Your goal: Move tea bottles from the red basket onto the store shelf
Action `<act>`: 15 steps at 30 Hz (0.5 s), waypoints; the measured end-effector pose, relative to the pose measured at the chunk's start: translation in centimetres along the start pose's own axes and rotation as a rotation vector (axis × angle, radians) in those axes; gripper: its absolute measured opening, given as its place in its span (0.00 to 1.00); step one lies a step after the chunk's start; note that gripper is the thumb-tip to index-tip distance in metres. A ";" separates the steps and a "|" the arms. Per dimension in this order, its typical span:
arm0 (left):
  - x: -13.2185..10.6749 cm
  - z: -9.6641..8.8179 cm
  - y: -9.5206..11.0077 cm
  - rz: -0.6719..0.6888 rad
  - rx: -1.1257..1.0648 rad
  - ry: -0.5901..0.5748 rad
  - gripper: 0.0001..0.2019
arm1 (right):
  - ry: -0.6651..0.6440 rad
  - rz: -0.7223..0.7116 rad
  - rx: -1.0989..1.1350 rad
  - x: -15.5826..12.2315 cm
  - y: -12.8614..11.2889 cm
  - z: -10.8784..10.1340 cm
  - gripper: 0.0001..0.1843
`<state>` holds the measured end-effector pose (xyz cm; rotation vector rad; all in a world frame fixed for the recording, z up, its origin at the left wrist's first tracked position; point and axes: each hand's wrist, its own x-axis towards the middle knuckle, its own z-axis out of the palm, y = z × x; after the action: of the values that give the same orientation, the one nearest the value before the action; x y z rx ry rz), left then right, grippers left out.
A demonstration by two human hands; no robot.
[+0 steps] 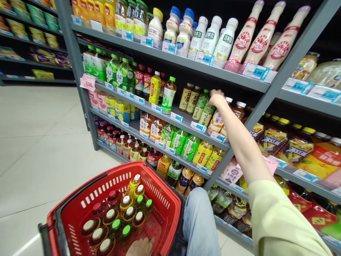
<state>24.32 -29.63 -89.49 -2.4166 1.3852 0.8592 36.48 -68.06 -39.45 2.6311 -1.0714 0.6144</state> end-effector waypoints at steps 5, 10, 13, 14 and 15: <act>-1.3 -1.2 0.3 0.008 -0.013 0.051 0.27 | 0.118 -0.029 -0.058 -6.4 -2.5 -1.4 0.51; -0.8 -0.1 1.2 -0.035 -0.227 0.096 0.21 | 0.306 -0.379 0.045 -14.9 -4.2 -0.3 0.19; 0.5 1.2 1.8 -0.082 -0.342 0.092 0.20 | 0.184 -0.791 0.294 -20.0 -5.0 2.5 0.05; 0.9 1.5 2.0 -0.094 -0.370 0.089 0.19 | 0.061 -0.960 0.333 -21.8 -5.3 3.9 0.05; 1.2 1.7 2.2 -0.103 -0.394 0.089 0.18 | -0.110 -1.117 0.349 -23.7 -5.7 5.6 0.07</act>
<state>22.25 -30.89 -91.33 -2.8196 1.1978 1.0982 26.87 -51.69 -55.72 2.9741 0.6050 0.3871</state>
